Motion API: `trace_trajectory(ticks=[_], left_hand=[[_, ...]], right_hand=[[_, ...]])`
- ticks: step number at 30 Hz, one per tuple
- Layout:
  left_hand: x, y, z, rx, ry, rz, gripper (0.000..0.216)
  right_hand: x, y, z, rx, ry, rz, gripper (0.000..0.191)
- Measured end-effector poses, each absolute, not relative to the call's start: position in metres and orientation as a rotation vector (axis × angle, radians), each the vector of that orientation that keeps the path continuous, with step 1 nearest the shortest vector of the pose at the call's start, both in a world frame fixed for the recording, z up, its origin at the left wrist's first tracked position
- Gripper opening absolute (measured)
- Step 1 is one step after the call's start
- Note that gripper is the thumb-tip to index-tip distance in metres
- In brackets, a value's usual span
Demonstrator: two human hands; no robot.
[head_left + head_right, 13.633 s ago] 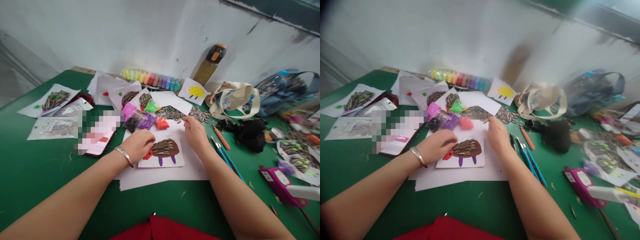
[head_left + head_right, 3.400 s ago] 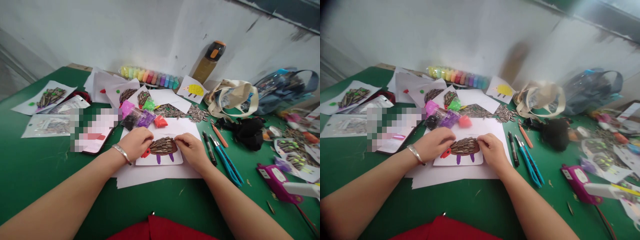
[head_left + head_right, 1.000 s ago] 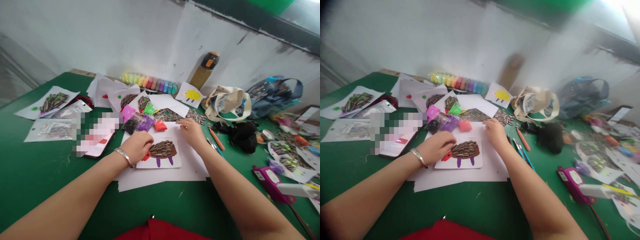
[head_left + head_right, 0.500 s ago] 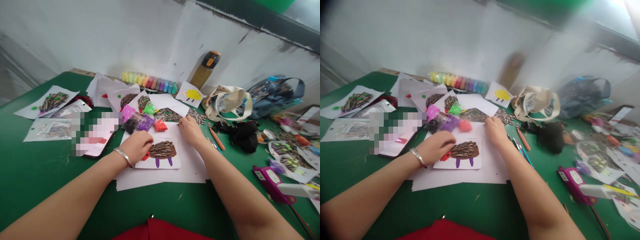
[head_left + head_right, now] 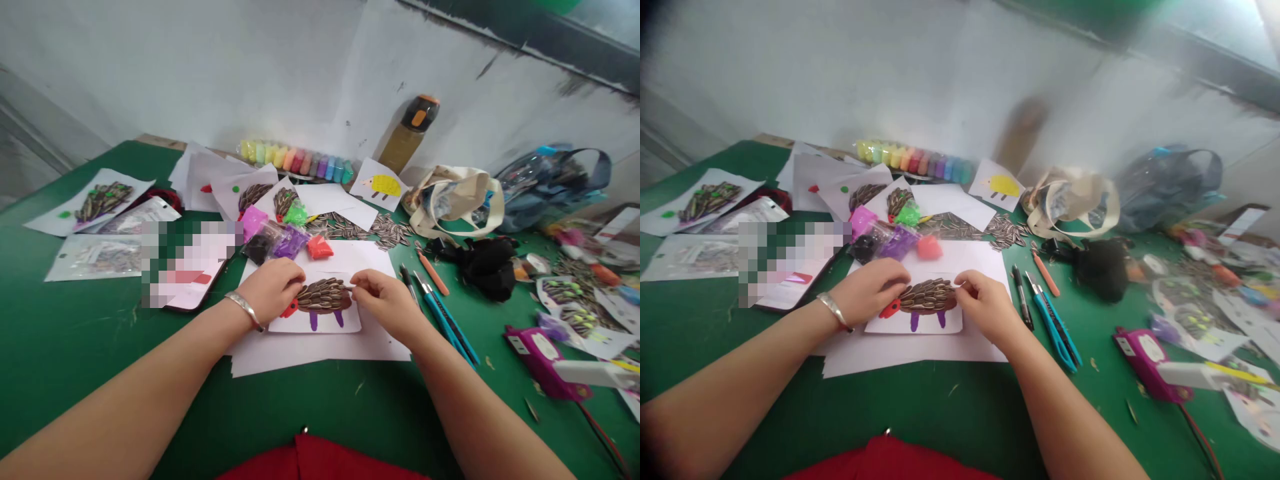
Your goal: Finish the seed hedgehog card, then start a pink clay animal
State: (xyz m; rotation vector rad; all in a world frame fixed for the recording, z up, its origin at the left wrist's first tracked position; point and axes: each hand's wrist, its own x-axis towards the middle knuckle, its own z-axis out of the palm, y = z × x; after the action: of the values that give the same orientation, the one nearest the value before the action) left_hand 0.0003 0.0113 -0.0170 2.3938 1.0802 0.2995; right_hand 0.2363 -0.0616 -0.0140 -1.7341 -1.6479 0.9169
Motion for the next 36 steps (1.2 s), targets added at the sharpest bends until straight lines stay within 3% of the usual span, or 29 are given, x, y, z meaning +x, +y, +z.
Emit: trace_trajectory(ticks=[5,21,31,36], left_hand=[[0.0,0.012,-0.018,2.385,1.079,0.308,0.018],[0.001,0.011,-0.017,2.39,1.088,0.293,0.019],[0.001,0.01,-0.017,2.38,1.112,0.313,0.018],[0.001,0.011,-0.018,2.379,1.102,0.3,0.018]], right_hand=[[0.236,-0.057,-0.02,-1.712,-1.614,0.98,0.01],[0.228,-0.061,-0.031,-1.812,-1.911,0.562,0.011],[0.222,-0.061,-0.032,-1.809,-1.963,0.516,0.013],[0.229,-0.061,-0.027,-1.802,-1.843,0.664,0.012]])
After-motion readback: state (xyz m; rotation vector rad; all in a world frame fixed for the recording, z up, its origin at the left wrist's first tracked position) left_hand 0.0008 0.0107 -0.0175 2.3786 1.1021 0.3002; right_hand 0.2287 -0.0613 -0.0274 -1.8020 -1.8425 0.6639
